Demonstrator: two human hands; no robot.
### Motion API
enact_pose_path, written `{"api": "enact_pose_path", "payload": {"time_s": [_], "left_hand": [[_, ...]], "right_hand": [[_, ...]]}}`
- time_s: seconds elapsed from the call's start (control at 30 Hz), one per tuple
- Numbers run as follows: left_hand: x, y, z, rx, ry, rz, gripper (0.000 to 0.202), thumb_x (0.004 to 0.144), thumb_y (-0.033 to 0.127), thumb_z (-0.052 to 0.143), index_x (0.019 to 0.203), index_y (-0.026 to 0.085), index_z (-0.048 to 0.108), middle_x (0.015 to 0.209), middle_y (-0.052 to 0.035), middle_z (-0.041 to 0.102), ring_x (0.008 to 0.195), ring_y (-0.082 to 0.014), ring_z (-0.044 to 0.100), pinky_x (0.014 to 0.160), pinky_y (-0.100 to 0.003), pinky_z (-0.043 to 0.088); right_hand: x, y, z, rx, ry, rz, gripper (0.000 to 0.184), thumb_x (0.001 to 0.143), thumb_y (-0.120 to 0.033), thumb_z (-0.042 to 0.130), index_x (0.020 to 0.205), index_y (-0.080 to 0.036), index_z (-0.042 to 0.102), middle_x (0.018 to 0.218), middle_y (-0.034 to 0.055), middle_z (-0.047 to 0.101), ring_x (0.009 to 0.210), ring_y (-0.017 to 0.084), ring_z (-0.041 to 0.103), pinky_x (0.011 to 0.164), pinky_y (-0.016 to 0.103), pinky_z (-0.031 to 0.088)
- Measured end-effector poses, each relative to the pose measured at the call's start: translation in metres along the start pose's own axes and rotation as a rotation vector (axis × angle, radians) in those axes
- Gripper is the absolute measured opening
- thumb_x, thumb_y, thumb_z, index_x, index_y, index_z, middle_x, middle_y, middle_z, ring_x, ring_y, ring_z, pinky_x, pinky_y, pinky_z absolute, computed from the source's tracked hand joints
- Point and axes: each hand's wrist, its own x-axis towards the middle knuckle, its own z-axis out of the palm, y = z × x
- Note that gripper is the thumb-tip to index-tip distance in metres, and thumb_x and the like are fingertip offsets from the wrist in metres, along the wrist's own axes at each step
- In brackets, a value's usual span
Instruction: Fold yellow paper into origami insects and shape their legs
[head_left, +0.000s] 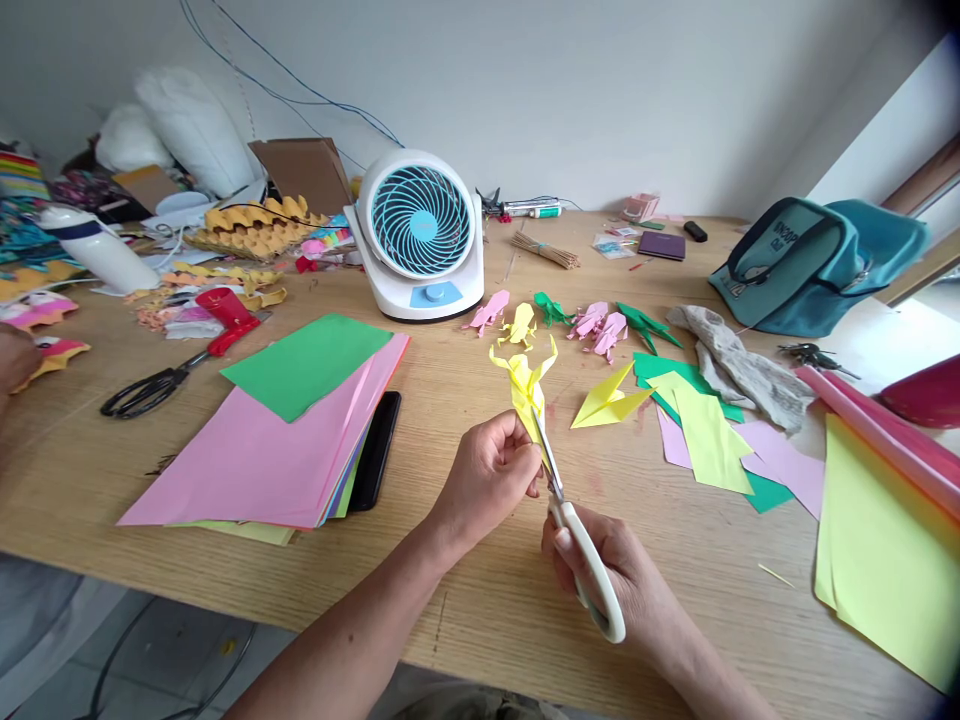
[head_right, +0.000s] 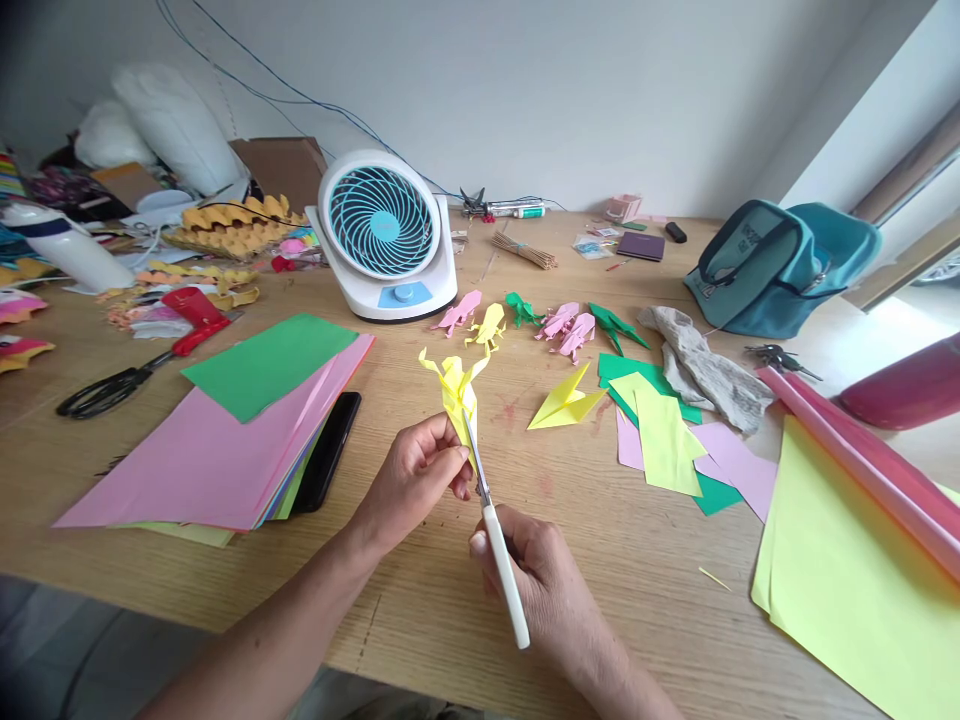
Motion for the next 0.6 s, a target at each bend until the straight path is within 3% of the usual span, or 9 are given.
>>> {"api": "enact_pose_path", "payload": {"time_s": [0.6], "left_hand": [[-0.0013, -0.0042, 0.0027, -0.009, -0.023, -0.007, 0.011, 0.075, 0.017, 0.053, 0.066, 0.017, 0.046, 0.058, 0.0042, 0.056, 0.049, -0.0074, 0.055, 0.05, -0.019, 0.049]], "right_hand": [[-0.0002, -0.002, 0.0017, 0.014, 0.008, -0.005, 0.056, 0.092, -0.067, 0.042, 0.064, -0.019, 0.045, 0.058, -0.0016, 0.046, 0.054, 0.01, 0.039, 0.052, 0.025, 0.03]]}}
